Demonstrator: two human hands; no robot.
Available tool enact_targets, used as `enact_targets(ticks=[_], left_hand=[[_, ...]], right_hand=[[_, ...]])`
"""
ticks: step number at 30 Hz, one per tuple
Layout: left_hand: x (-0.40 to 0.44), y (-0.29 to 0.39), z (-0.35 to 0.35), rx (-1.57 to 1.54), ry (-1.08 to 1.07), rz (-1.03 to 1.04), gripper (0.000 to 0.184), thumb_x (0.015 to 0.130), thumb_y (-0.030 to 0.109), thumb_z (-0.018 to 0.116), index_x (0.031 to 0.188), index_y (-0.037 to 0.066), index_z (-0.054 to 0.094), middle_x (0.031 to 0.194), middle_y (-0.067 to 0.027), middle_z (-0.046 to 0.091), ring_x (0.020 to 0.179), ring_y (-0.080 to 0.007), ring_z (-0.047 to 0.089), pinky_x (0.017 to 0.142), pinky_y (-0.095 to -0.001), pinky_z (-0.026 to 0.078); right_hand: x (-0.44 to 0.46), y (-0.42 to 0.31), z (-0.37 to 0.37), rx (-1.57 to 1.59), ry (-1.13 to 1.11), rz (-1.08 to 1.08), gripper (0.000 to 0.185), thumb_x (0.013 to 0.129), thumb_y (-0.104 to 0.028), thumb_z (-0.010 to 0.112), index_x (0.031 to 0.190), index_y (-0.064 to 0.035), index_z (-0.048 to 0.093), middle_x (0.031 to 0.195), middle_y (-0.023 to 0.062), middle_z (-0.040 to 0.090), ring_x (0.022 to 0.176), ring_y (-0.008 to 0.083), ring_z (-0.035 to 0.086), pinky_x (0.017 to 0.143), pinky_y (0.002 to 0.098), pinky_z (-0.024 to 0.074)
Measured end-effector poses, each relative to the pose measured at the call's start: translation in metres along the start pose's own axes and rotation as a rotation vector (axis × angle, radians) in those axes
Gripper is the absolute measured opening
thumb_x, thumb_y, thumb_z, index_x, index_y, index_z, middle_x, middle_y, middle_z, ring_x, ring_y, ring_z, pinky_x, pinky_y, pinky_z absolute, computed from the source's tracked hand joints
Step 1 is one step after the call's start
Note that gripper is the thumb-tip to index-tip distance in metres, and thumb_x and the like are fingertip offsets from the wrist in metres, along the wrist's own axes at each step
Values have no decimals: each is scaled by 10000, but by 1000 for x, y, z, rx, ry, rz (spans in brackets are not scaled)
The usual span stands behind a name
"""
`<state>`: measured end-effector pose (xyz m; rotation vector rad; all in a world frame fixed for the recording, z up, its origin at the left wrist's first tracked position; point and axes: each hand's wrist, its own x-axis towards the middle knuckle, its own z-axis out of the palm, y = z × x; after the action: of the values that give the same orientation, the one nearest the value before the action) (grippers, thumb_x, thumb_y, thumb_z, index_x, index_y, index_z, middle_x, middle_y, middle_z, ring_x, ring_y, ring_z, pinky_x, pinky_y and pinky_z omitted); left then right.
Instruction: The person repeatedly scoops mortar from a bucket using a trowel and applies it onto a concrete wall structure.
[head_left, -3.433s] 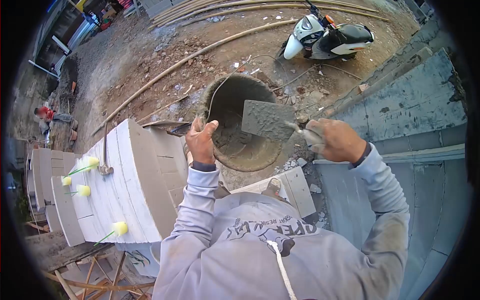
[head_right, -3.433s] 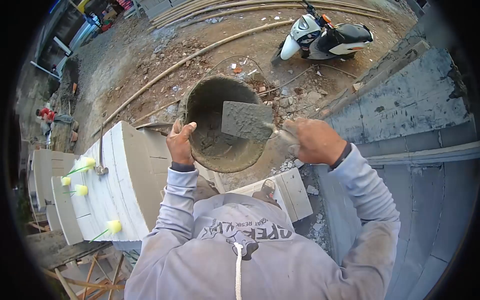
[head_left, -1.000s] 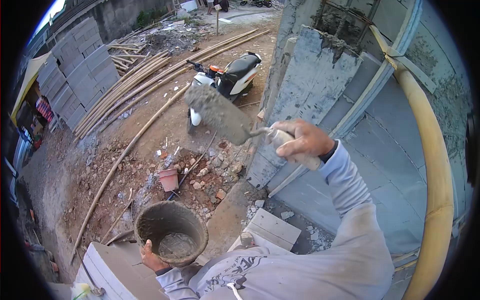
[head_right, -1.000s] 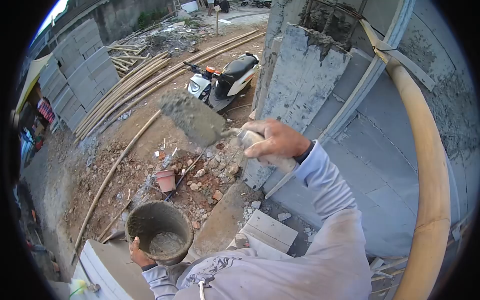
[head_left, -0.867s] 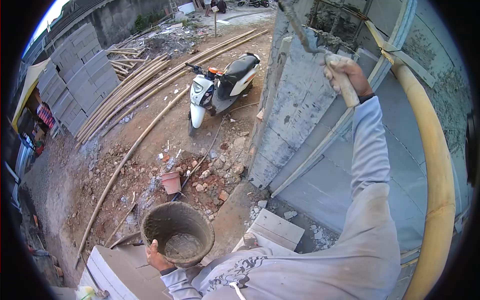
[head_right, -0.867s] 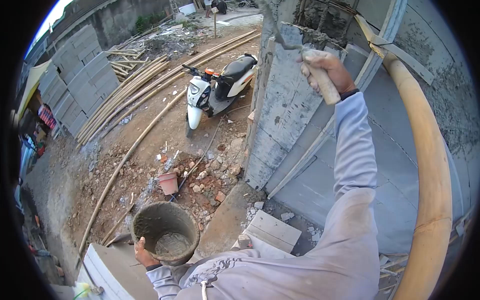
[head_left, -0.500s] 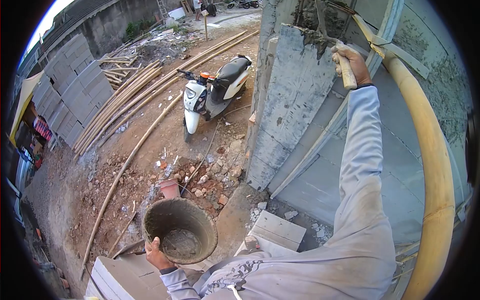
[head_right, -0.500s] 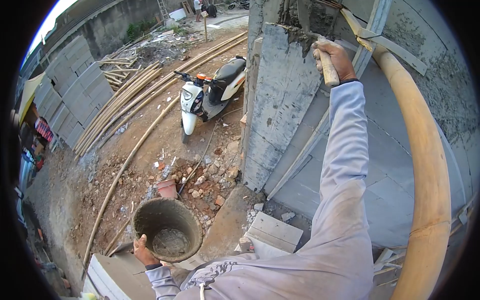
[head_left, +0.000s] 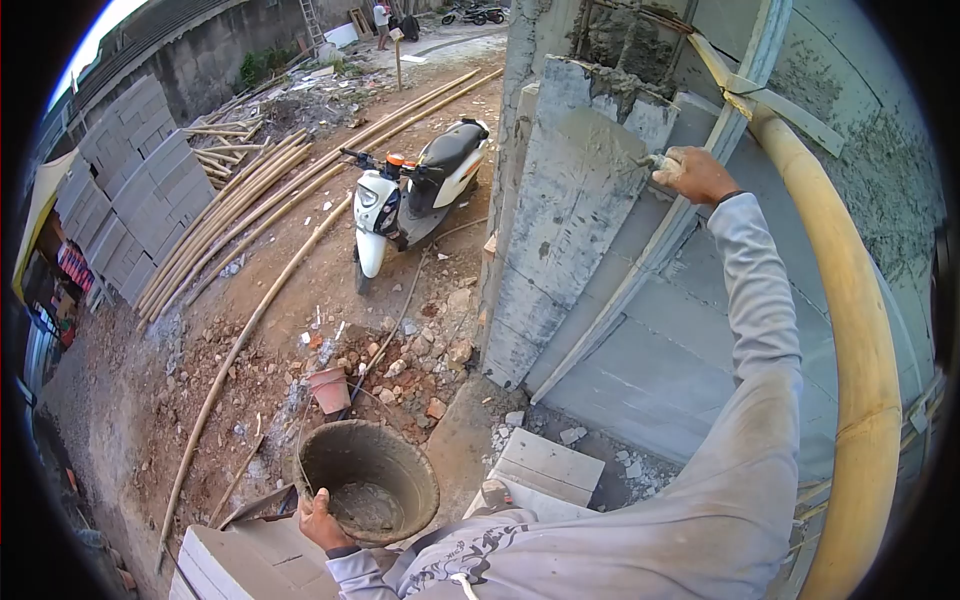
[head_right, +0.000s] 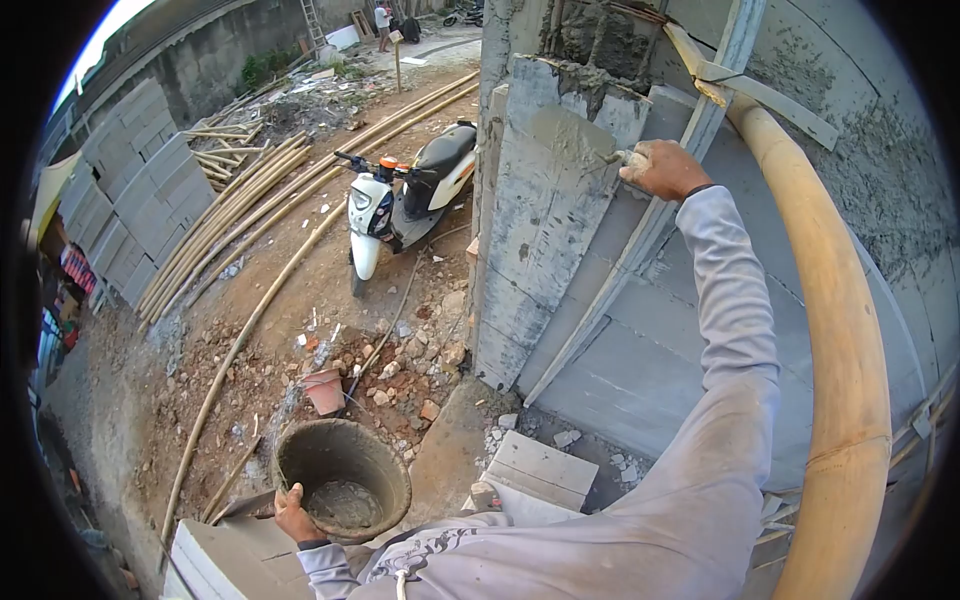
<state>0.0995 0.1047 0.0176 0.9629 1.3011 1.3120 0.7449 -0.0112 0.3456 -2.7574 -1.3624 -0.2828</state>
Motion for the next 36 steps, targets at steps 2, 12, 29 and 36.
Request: enact_targets(ticks=[2,12,29,36], left_hand=[[-5,8,0,29,-21,-42,295,771,-35,583,1065,-47,577,979,-77,619,827,-171,585,761,-285,474],[0,-18,-11,135,68,22,321,733,5,644,1042,-64,592,910,-47,603,786,-161,544,744,-264,438],[8,-20,-16,116,102,-44,428,728,-43,636,1137,-110,528,1035,-126,606,886,-206,573,816,-305,455],[11,-30,0,289,117,-153,581,726,-23,645,1253,-147,433,1241,-236,521,1148,-284,507,984,-320,378]], right_hand=[[4,15,-15,29,31,-46,390,788,-340,661,996,-14,615,878,167,648,812,354,610,720,416,475],[12,7,-31,750,199,182,294,882,-326,596,826,-45,533,609,13,482,430,114,448,399,285,372],[12,-44,-48,-244,550,285,331,813,-198,575,1137,-132,556,1044,187,593,951,343,619,804,442,496],[55,-104,-93,-664,385,244,221,834,-139,528,980,-120,693,1006,131,676,938,290,656,749,382,537]])
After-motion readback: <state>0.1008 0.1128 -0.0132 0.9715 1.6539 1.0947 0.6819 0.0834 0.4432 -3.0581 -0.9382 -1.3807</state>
